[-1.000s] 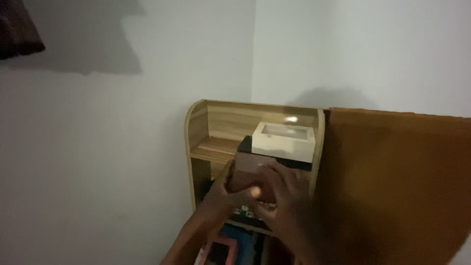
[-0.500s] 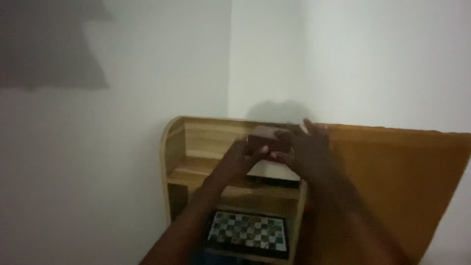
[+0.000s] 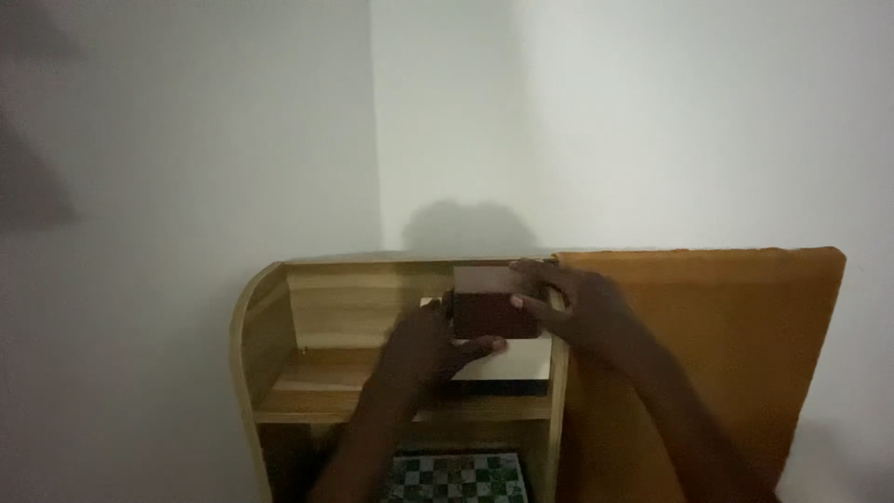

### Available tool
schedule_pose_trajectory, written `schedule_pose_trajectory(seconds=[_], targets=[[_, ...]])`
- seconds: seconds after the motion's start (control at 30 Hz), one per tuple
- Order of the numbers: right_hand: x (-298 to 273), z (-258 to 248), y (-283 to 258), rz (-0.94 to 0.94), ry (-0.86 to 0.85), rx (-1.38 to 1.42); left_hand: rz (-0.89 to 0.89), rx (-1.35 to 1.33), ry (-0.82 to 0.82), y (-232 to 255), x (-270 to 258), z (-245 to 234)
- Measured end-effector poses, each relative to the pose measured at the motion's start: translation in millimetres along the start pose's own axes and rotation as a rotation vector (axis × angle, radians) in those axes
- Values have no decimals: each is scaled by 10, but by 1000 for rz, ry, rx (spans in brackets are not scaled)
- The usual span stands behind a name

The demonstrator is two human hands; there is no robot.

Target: Organizing various boxes, papers, and books on a wooden shelf and desk area.

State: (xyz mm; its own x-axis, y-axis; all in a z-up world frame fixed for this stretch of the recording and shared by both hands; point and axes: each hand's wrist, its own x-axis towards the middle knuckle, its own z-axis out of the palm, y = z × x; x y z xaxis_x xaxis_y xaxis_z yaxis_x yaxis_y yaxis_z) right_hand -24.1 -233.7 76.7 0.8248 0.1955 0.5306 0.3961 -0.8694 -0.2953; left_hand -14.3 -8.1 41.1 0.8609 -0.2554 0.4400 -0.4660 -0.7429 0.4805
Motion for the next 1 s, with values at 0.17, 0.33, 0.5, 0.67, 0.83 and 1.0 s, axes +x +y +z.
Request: schedule_pose_trajectory(seconds=[0.17,0.33,0.5,0.67,0.83,1.0], targets=[[-19,134,82,-55,79,79,43,98,-50,-16,6,-19],[-60,215,73,66,62,139,8,-64,-112,-190,66,112],[-74,232,57,-42,124,104,94,-13,-41,-86,5,16],[-162,170,46,-120,62,58,35,-22,-43,-264,140,193],[-236,169,-22,-215,96,71,95,-11,68,-240,148,215],[-160,257,93,-175,107,163,40,-99,39,-163,49,117]])
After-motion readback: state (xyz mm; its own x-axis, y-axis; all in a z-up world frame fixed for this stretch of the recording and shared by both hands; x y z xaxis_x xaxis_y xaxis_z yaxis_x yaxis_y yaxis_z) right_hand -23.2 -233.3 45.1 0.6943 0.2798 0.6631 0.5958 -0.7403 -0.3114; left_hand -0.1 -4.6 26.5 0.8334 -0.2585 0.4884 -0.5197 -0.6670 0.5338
